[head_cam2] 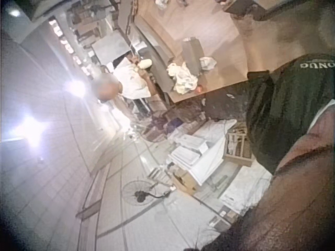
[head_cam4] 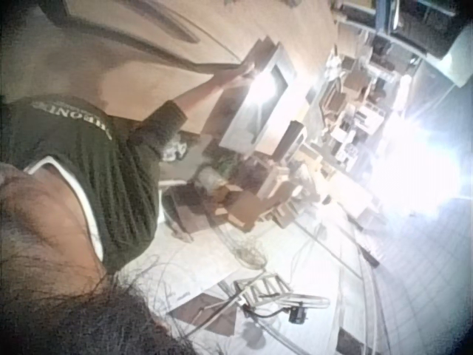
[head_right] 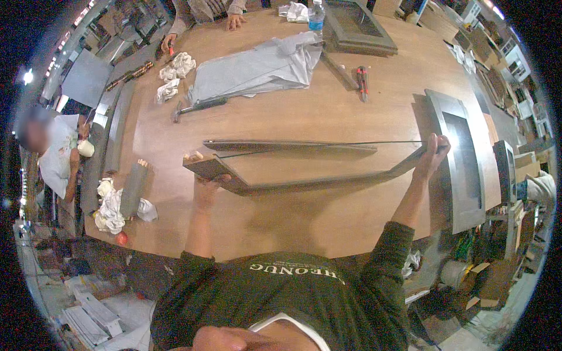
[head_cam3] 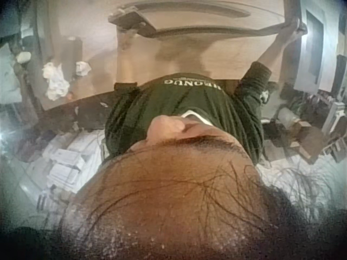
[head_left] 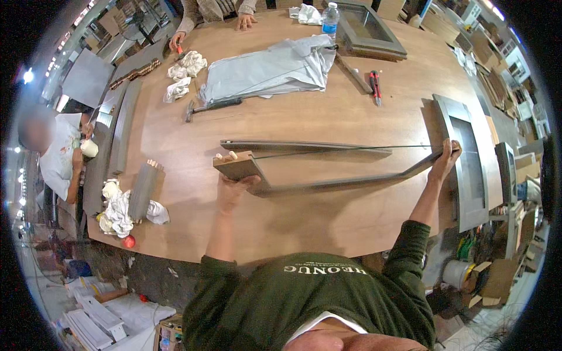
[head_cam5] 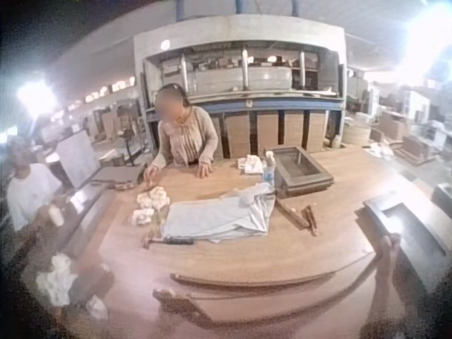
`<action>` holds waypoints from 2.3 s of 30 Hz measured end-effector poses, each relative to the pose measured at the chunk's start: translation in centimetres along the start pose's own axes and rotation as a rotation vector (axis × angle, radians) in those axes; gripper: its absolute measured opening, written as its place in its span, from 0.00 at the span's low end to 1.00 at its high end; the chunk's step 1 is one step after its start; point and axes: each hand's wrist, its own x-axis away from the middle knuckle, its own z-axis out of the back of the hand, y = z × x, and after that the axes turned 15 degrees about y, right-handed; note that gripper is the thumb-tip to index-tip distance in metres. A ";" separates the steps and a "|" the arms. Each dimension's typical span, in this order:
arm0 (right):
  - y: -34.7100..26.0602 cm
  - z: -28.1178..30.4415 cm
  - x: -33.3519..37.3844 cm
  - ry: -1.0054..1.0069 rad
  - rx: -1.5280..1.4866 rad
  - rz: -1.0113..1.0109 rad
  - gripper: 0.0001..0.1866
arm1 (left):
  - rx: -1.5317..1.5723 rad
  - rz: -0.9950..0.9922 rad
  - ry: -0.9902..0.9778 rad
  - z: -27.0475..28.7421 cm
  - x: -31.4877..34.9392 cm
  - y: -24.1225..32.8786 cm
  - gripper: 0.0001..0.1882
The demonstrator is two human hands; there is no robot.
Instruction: The person assembles wooden frames by fitting together grey pieces with dowels and wiping the finished joints with a white cloth.
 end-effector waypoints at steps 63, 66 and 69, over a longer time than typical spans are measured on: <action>0.2 5.2 2.3 0.017 -0.124 -0.060 0.29 | 0.106 -0.444 0.220 -2.2 3.1 7.9 0.27; -2.5 5.6 3.0 -0.061 -0.242 -0.011 0.31 | -0.130 -0.622 0.212 0.3 3.1 7.8 0.29; 6.8 6.8 4.4 0.029 -0.177 0.017 0.38 | 0.236 -0.292 0.348 0.4 2.8 0.7 0.28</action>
